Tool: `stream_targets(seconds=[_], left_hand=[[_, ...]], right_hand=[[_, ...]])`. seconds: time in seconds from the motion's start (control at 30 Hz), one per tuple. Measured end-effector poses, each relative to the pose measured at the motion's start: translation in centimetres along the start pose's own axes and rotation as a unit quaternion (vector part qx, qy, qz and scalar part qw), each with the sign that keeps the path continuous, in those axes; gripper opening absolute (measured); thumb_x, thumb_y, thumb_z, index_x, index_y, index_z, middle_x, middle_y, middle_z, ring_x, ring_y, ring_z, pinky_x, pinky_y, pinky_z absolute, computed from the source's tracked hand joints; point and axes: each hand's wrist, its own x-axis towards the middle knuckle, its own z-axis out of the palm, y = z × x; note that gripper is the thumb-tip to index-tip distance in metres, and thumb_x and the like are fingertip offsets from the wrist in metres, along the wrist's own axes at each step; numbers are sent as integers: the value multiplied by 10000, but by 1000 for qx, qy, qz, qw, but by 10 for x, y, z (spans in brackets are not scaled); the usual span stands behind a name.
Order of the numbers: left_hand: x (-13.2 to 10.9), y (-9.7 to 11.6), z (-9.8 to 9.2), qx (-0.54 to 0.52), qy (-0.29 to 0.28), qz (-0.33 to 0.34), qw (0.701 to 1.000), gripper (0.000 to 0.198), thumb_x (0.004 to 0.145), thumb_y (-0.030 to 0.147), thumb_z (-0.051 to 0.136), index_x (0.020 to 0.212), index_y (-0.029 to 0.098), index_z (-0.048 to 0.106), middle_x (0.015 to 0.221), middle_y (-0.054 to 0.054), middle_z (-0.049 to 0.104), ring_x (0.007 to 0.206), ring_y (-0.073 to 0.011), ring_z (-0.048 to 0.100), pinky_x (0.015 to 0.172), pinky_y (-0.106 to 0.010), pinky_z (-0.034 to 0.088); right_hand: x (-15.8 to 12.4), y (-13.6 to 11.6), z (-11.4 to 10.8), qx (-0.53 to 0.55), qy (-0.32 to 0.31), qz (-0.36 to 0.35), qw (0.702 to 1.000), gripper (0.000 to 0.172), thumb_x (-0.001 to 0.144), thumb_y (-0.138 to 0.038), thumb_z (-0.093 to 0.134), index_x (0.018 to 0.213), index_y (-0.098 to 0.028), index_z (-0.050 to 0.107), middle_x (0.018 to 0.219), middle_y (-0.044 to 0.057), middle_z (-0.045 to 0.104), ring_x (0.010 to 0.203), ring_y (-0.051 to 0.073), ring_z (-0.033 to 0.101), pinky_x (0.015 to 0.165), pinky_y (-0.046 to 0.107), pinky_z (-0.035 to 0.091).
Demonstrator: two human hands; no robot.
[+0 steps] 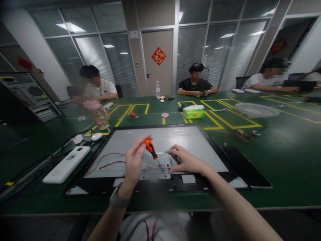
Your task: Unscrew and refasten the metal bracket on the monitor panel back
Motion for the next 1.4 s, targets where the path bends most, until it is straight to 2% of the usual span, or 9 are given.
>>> stream_targets(seconds=[0.17, 0.37, 0.57, 0.67, 0.77, 0.93, 1.13, 1.23, 1.4], left_hand=[[-1, -1, 1, 14, 4, 15, 1000, 206, 885, 255, 594, 1041, 199, 716, 954, -63, 599, 885, -175, 583, 824, -298, 465], [0, 0, 0, 19, -5, 4, 1000, 298, 956, 232, 439, 1102, 203, 697, 1047, -78, 616, 987, -195, 568, 840, -305, 458], [0, 1, 1, 19, 3, 13, 1000, 206, 890, 245, 592, 1059, 215, 706, 954, -48, 583, 884, -164, 570, 815, -280, 459], [0, 1, 1, 13, -9, 11, 1000, 241, 930, 235, 517, 1086, 212, 700, 1008, -63, 613, 936, -175, 579, 839, -290, 455], [1, 1, 0, 12, -16, 11, 1000, 270, 952, 222, 464, 1092, 201, 694, 1045, -77, 635, 985, -189, 583, 867, -307, 450], [0, -2, 2, 32, 19, 29, 999, 154, 870, 248, 616, 980, 203, 715, 942, -61, 575, 896, -179, 563, 799, -287, 465], [-1, 1, 1, 10, -2, -9, 1000, 292, 952, 220, 439, 1090, 208, 695, 1121, -74, 658, 1085, -208, 579, 950, -332, 432], [-1, 1, 2, 2, -4, -19, 1000, 261, 947, 243, 471, 1090, 196, 685, 1066, -81, 680, 1025, -209, 614, 916, -335, 453], [0, 0, 2, 28, 9, 21, 999, 169, 871, 256, 613, 999, 209, 712, 937, -54, 599, 877, -171, 580, 814, -290, 461]], right_hand=[[0, 1, 1, 4, 2, -5, 1000, 731, 714, -516, 752, 1344, -234, 509, 1217, 79, 474, 1089, 264, 501, 942, 373, 443], [0, -3, -1, 6, -3, 2, 1000, 720, 722, -513, 748, 1343, -237, 509, 1207, 80, 474, 1035, 251, 521, 896, 360, 464], [1, -1, 0, 1, 1, -3, 1000, 725, 712, -499, 759, 1338, -226, 517, 1202, 80, 479, 1073, 263, 500, 932, 372, 441], [0, -1, 1, -3, -1, 3, 1000, 731, 713, -505, 756, 1342, -223, 513, 1201, 83, 477, 993, 244, 521, 857, 355, 471], [0, -1, 0, 0, 0, 2, 1000, 721, 721, -508, 749, 1343, -230, 514, 1201, 79, 478, 985, 237, 521, 860, 352, 470], [0, -2, 0, 1, -1, 2, 1000, 729, 716, -504, 756, 1346, -235, 509, 1200, 79, 476, 1002, 243, 519, 873, 359, 467], [0, -3, 0, 1, -2, 3, 1000, 706, 726, -504, 746, 1338, -241, 512, 1208, 76, 469, 978, 233, 522, 849, 349, 475], [0, -2, 0, 2, -2, 6, 1000, 719, 723, -506, 747, 1347, -242, 506, 1207, 77, 472, 981, 235, 525, 847, 349, 476], [1, -1, 0, 4, 1, -1, 1000, 725, 709, -505, 760, 1336, -236, 517, 1223, 79, 469, 1080, 262, 499, 934, 374, 443]])
